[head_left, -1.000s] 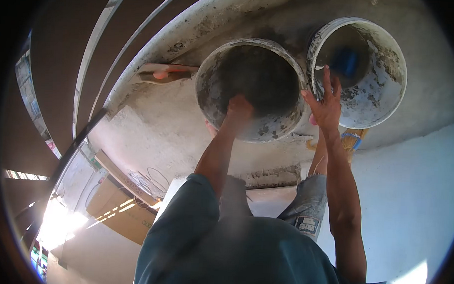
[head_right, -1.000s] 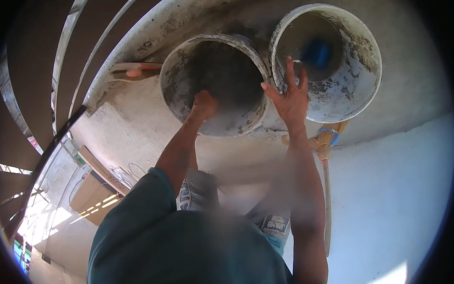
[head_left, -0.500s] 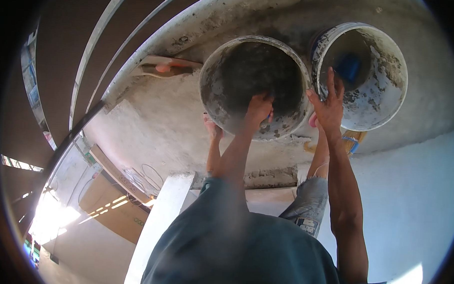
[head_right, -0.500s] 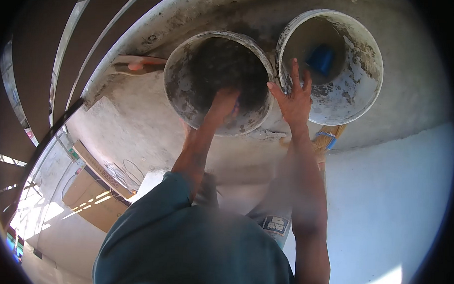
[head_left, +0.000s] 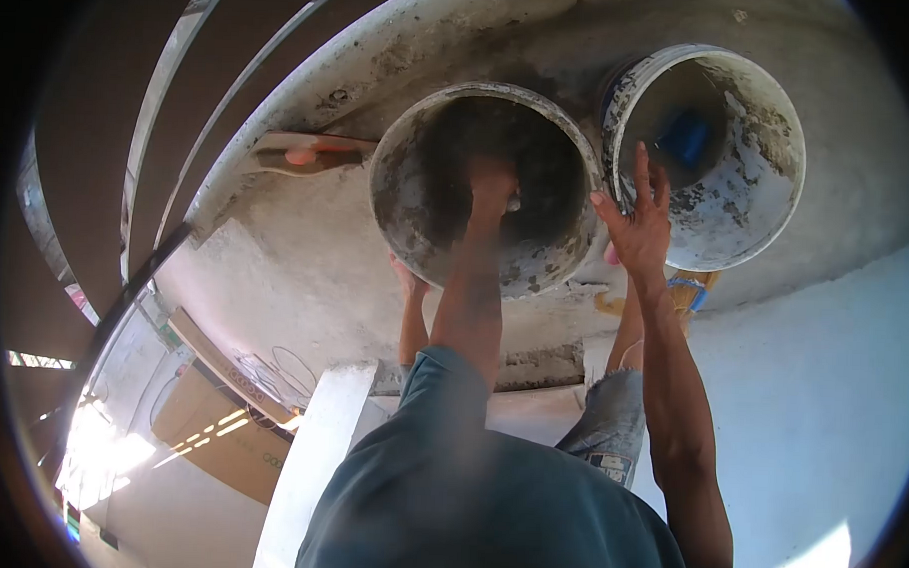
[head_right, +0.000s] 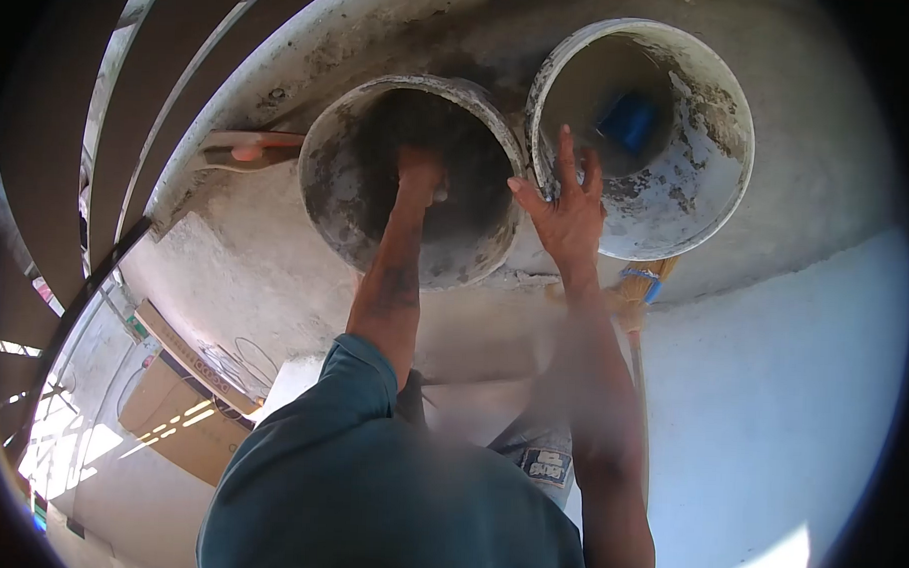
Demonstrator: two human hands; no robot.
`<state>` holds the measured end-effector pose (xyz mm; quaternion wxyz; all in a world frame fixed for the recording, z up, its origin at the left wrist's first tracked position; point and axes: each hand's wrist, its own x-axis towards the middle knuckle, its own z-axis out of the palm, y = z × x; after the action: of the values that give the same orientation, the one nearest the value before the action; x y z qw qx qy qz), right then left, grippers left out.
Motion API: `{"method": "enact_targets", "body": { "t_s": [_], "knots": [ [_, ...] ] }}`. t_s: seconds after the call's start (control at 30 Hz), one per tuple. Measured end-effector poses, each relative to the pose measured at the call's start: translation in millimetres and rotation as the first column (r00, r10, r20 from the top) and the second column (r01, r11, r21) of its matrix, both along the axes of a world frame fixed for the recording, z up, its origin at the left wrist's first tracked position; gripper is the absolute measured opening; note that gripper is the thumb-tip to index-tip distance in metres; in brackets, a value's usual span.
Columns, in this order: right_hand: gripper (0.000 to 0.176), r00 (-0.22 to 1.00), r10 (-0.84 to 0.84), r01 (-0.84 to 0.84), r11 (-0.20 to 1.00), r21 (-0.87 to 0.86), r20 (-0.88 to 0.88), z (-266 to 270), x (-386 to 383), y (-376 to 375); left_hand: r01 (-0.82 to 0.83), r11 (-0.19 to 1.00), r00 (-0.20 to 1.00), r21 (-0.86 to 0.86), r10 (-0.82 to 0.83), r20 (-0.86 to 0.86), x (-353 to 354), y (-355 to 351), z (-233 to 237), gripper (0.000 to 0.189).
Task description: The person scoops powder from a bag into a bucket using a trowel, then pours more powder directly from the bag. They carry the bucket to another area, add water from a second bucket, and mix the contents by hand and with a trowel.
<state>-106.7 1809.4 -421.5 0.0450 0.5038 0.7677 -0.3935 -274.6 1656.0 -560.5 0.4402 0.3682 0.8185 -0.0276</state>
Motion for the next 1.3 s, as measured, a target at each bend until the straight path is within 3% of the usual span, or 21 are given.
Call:
{"method": "enact_targets", "body": {
  "t_s": [0.07,0.13,0.23,0.3,0.33,0.4,0.53,0.6,0.7,0.8,0.9,1.0,1.03,1.1,1.17,1.23,1.27,1.3],
  "knots": [
    [0.095,1.000,-0.016,0.016,1.000,-0.012,-0.007,3.4,-0.5,4.4,0.008,0.992,0.985,-0.128,0.014,0.174,15.6,43.6,16.2,0.022],
    [0.095,1.000,0.000,0.000,1.000,0.023,0.003,2.9,-3.6,7.4,-0.084,0.996,0.996,-0.007,0.083,-0.034,56.0,54.3,-2.0,0.017],
    [0.094,1.000,0.010,-0.010,1.000,0.029,0.013,2.7,3.8,3.3,-0.295,0.954,0.955,-0.060,0.293,-0.048,80.9,26.0,23.6,0.019],
    [0.094,1.000,0.005,-0.005,0.999,0.035,0.006,2.6,-1.5,7.0,-0.184,0.980,0.982,-0.078,0.187,0.038,67.8,5.0,53.3,0.022],
    [0.093,1.000,0.001,-0.001,0.999,0.033,0.016,5.0,-1.6,7.7,0.014,0.999,0.995,-0.039,-0.011,0.098,51.5,-10.9,69.6,0.023],
    [0.093,0.999,0.000,-0.001,1.000,0.027,0.038,9.1,-1.1,2.8,0.195,0.981,0.969,0.005,-0.193,0.153,22.7,-36.4,89.9,0.021],
    [0.092,0.999,-0.002,0.002,1.000,0.014,0.050,10.6,-0.1,5.4,0.129,0.985,0.977,-0.117,-0.146,-0.153,3.9,-36.4,134.6,0.020],
    [0.093,0.999,-0.007,0.007,1.000,0.012,0.046,9.5,-0.7,4.9,0.136,0.983,0.953,-0.119,-0.163,-0.254,-10.3,-17.9,121.3,0.021],
    [0.094,0.998,0.009,-0.012,0.999,0.046,0.067,6.6,0.6,5.7,0.223,0.898,0.940,-0.379,-0.301,-0.161,-15.6,39.1,105.7,0.026],
    [0.094,0.996,0.025,-0.028,0.999,0.032,0.081,2.9,0.7,2.2,0.305,0.868,0.921,-0.392,-0.373,-0.108,-22.6,53.8,97.8,0.029],
    [0.094,0.995,0.007,-0.007,1.000,-0.002,0.100,6.2,-1.4,4.4,0.144,0.947,0.976,-0.287,-0.183,-0.114,-24.6,-24.0,-25.5,0.027],
    [0.094,0.995,0.016,-0.013,0.999,-0.029,0.102,7.8,-4.0,13.0,0.075,0.997,0.913,0.004,-0.066,-0.403,8.0,-55.4,-7.3,0.024],
    [0.093,0.994,0.021,-0.017,0.999,-0.034,0.103,8.5,-4.2,12.6,0.265,0.949,0.912,-0.168,-0.304,-0.278,6.5,-56.8,-12.8,0.027],
    [0.093,0.994,0.024,-0.020,0.999,-0.039,0.111,8.5,1.0,5.6,0.648,0.649,0.731,-0.399,-0.677,0.086,-6.0,-61.7,-28.7,0.033],
    [0.092,0.995,0.040,-0.039,0.999,-0.009,0.095,6.4,-1.6,7.0,0.568,0.781,0.822,-0.260,-0.556,0.124,-8.1,-93.7,-49.2,0.029],
    [0.091,0.996,0.039,-0.038,0.999,-0.024,0.077,6.4,-4.9,9.1,0.130,0.966,0.968,-0.224,-0.075,0.241,-13.3,-97.8,-38.6,0.026],
    [0.090,0.995,0.049,-0.046,0.998,-0.038,0.082,8.5,-1.3,8.4,-0.272,0.914,0.876,-0.301,0.365,0.316,-1.4,-88.9,-3.7,0.025],
    [0.091,0.997,0.044,-0.042,0.999,-0.033,0.063,8.8,1.0,10.3,-0.559,0.737,0.650,-0.379,0.674,0.351,6.1,-73.9,10.7,0.021]
  ]
}}
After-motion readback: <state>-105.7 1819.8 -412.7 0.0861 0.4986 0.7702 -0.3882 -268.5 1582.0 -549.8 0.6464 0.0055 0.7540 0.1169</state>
